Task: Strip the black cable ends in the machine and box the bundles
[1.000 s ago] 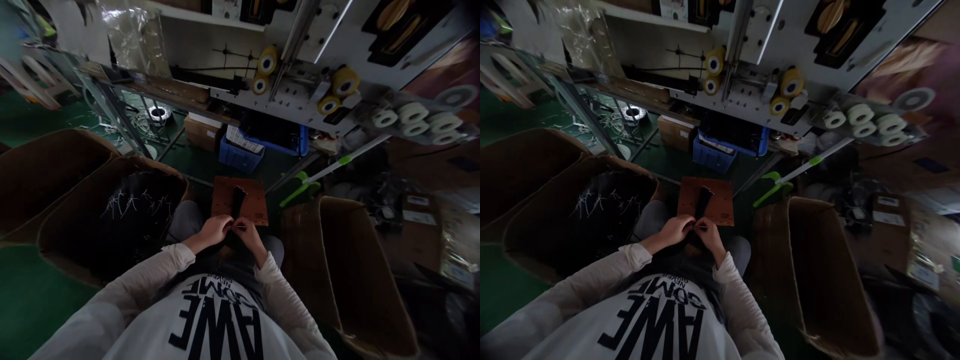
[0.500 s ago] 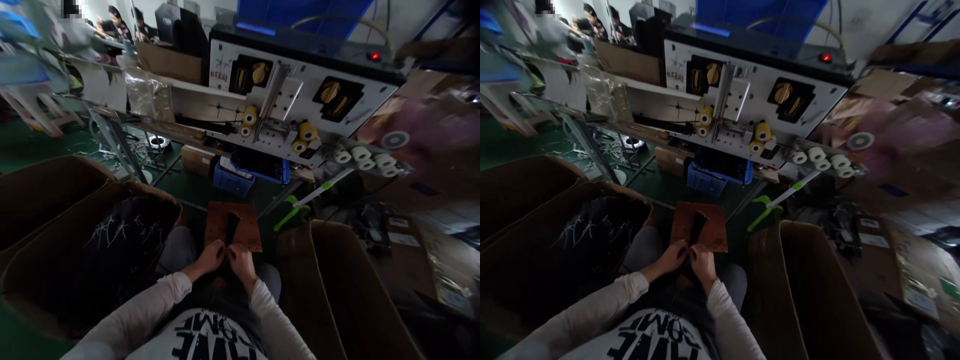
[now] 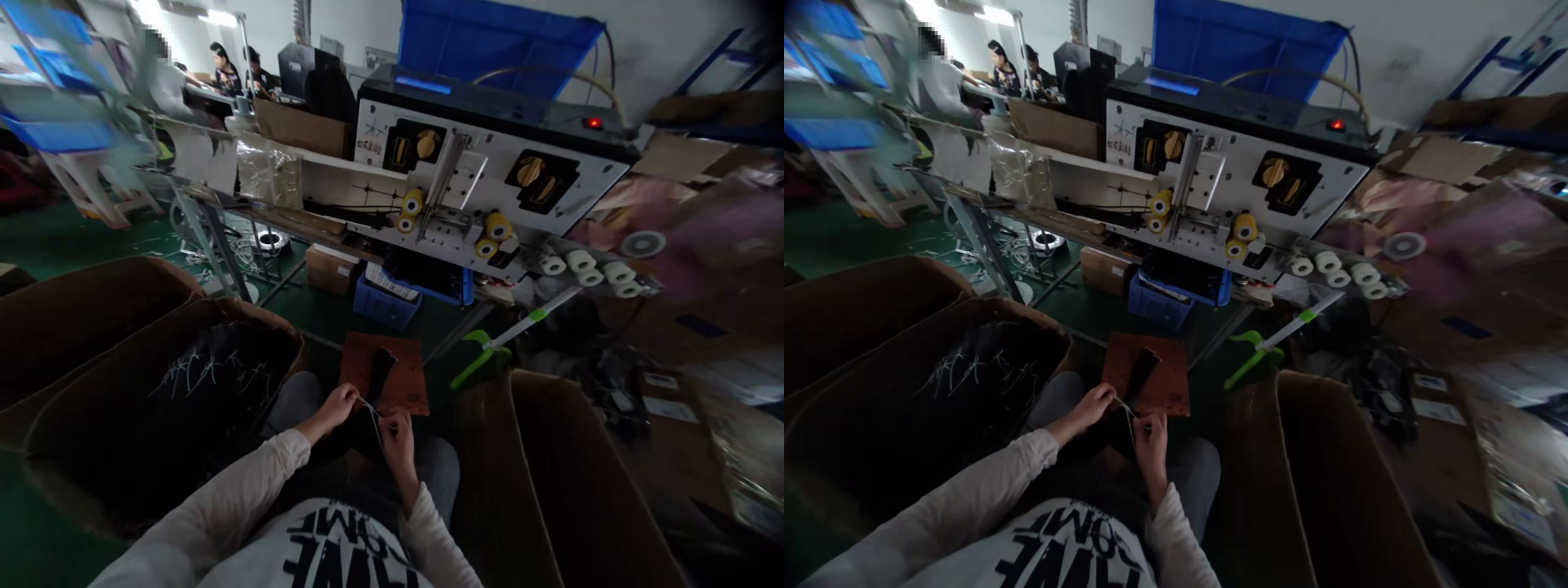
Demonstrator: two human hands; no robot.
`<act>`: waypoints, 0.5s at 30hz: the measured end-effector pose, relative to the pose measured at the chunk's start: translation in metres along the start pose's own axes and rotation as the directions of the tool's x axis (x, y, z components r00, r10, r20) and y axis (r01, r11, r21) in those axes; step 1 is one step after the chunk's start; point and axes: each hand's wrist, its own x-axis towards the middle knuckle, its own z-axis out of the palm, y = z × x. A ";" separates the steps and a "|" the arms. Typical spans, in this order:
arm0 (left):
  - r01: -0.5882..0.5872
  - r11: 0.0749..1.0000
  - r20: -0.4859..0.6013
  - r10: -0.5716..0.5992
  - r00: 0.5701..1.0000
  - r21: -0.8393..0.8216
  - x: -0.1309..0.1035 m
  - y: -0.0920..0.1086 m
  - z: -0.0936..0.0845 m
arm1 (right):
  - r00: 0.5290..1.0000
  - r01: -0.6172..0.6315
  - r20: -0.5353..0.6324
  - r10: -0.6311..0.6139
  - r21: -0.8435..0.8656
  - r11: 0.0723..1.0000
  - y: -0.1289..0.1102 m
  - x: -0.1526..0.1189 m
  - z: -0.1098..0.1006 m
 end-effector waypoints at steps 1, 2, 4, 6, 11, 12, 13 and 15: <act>0.031 1.000 0.009 -0.031 0.999 -0.004 -0.001 -0.001 0.000 | 0.995 -0.094 0.030 0.091 0.115 0.989 0.003 -0.003 0.002; 0.051 0.999 0.022 -0.050 0.998 -0.006 -0.002 -0.001 0.000 | 0.984 -0.174 0.079 0.161 0.214 0.961 0.005 -0.005 0.005; 0.057 0.998 0.054 -0.057 0.997 -0.005 -0.007 -0.001 0.002 | 0.963 -0.257 0.157 0.217 0.308 0.916 0.007 -0.006 0.010; 0.036 0.999 0.104 -0.036 0.994 0.000 -0.014 0.000 0.004 | 0.965 -0.241 0.178 0.195 0.294 0.925 0.005 -0.002 0.012; -0.007 1.000 0.420 0.000 0.907 0.015 -0.036 -0.007 0.001 | 0.969 -0.165 0.222 0.111 0.245 0.955 -0.002 0.013 0.011; -0.004 1.000 0.468 -0.007 0.884 0.022 -0.041 -0.010 -0.001 | 0.973 -0.155 0.206 0.106 0.238 0.959 -0.003 0.015 0.011; 0.001 1.000 0.497 -0.015 0.868 0.029 -0.046 -0.013 -0.002 | 0.977 -0.145 0.187 0.102 0.232 0.962 -0.004 0.017 0.012; 0.010 0.999 0.511 -0.029 0.859 0.039 -0.054 -0.018 -0.007 | 0.981 -0.123 0.173 0.084 0.230 0.965 -0.006 0.021 0.014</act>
